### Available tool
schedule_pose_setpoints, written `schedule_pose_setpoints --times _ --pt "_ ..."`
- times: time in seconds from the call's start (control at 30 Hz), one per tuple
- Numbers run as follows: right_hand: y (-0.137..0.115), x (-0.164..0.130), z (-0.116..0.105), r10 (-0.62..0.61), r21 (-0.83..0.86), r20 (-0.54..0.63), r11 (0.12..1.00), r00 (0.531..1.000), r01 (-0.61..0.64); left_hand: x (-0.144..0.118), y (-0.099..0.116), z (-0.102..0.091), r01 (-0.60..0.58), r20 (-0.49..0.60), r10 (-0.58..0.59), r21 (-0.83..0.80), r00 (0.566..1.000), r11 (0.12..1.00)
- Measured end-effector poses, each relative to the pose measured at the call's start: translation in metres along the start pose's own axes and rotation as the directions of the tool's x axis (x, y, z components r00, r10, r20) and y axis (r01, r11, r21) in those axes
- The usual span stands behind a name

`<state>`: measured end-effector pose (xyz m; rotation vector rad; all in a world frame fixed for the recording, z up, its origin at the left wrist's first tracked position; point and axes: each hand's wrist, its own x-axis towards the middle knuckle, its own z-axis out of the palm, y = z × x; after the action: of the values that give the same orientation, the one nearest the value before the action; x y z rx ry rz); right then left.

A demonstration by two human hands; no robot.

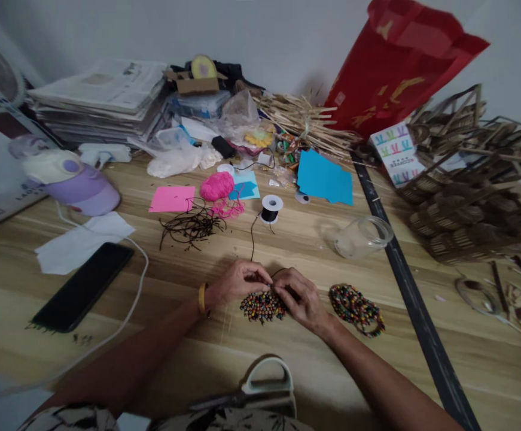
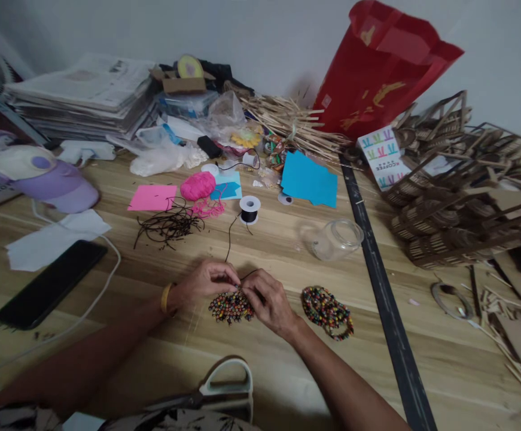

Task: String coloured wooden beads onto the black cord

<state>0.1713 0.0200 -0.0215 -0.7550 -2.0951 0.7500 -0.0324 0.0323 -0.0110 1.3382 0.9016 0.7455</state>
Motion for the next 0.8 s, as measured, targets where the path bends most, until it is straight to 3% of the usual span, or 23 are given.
schedule_pose_setpoints --times 0.23,0.8 --pt "-0.0029 -0.0003 -0.0008 0.021 -0.028 -0.066 0.999 0.998 -0.023 0.0011 0.0003 -0.0016 0.011 -0.038 -0.012 -0.025 0.999 1.0" --pt "-0.0007 -0.0012 -0.0002 0.021 -0.035 -0.061 0.999 0.998 -0.023 0.001 0.0039 -0.0022 0.001 -0.076 -0.002 -0.009 0.997 1.0"
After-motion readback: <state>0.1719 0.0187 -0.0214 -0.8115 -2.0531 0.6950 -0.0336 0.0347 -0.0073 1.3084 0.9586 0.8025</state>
